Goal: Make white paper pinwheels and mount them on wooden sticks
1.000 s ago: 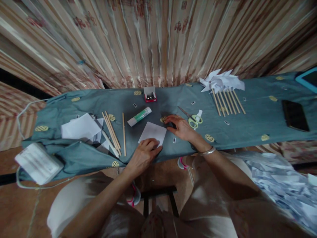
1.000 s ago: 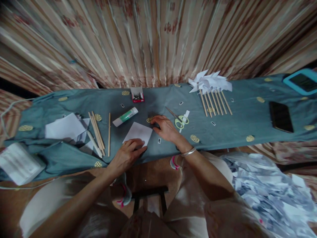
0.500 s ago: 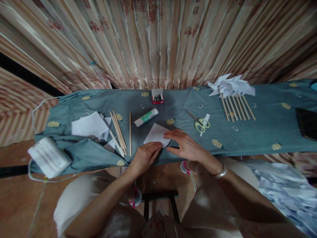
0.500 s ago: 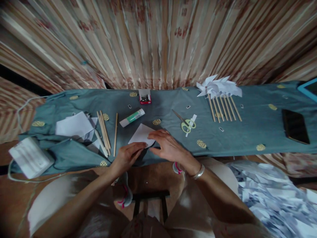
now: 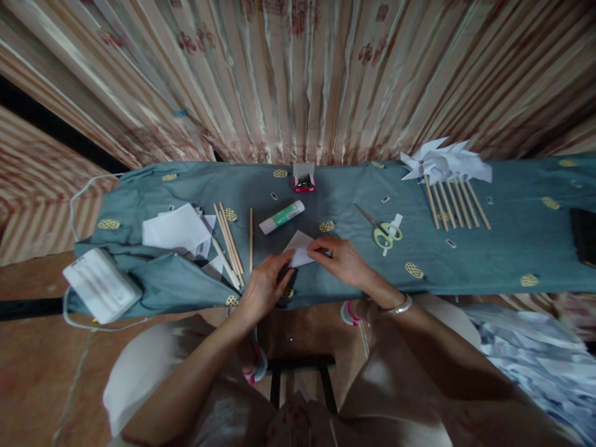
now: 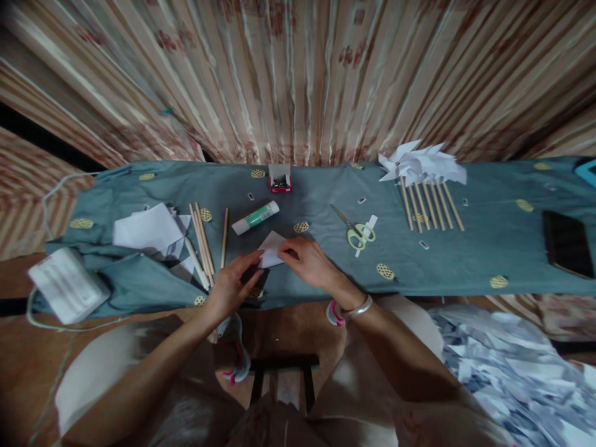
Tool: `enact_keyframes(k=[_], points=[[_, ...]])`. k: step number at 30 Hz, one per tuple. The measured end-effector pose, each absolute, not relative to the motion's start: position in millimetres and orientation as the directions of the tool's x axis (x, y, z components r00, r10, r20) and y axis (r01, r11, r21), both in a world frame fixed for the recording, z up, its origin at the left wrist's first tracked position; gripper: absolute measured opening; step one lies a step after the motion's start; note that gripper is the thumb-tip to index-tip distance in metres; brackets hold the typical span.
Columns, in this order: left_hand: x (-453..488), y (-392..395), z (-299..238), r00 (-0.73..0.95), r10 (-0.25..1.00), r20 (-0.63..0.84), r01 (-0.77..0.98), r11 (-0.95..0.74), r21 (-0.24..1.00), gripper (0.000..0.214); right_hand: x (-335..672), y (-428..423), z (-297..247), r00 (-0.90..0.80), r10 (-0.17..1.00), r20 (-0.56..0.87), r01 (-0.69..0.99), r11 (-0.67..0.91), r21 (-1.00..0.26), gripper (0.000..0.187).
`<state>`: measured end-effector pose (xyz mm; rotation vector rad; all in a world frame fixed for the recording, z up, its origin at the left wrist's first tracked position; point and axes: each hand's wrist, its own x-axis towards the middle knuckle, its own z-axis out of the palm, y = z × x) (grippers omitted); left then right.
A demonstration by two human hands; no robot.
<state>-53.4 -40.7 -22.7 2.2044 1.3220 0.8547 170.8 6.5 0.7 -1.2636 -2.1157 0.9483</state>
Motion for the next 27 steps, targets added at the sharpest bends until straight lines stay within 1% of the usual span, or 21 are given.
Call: enact_keyframes(k=[3,5,7,10,12,14,17,19,24,27], points=[[-56.8,-39.9,-24.5,0.338,0.899,0.278,0.64,-0.436,0.633,0.04,162.2,14.0,-2.4,-0.393,0.917,0.063,0.555,0.291,-0.779,0.011],[-57.8,-39.6,-23.0,0.338,0.891,0.302,0.648,-0.453,0.612,0.04,157.8,17.7,-4.3,-0.362,0.929,0.069,0.563,0.278,-0.778,0.011],[-56.5,-41.4,-20.0,0.352,0.866,0.354,0.665,-0.498,0.556,0.04,154.8,20.5,-6.2,-0.335,0.939,0.073,0.575,0.265,-0.774,0.011],[-48.9,-50.5,-17.5,0.434,0.796,0.421,0.683,-0.596,0.423,0.043,152.6,22.7,-9.7,-0.307,0.948,0.09,0.588,0.263,-0.765,0.012],[-42.0,-59.5,-19.9,0.525,0.748,0.405,0.662,-0.658,0.359,0.048,151.9,23.0,-12.7,-0.303,0.946,0.117,0.592,0.283,-0.755,0.012],[-36.2,-67.5,-25.2,0.583,0.725,0.367,0.653,-0.687,0.319,0.055,151.4,22.5,-15.7,-0.302,0.941,0.152,0.595,0.311,-0.741,0.012],[-32.4,-73.8,-33.5,0.606,0.737,0.3,0.672,-0.676,0.303,0.067,151.2,21.1,-18.8,-0.308,0.932,0.191,0.593,0.345,-0.728,0.012],[-32.3,-74.6,-36.2,0.605,0.745,0.281,0.681,-0.667,0.303,0.07,151.4,20.4,-19.4,-0.315,0.928,0.2,0.591,0.357,-0.724,0.012],[-32.3,-73.7,-34.9,0.608,0.752,0.256,0.688,-0.659,0.304,0.07,152.2,19.6,-20.5,-0.324,0.918,0.229,0.59,0.385,-0.709,0.013],[-31.2,-73.7,-33.4,0.615,0.758,0.217,0.699,-0.652,0.296,0.069,151.9,19.3,-23.0,-0.316,0.911,0.266,0.588,0.408,-0.698,0.013]])
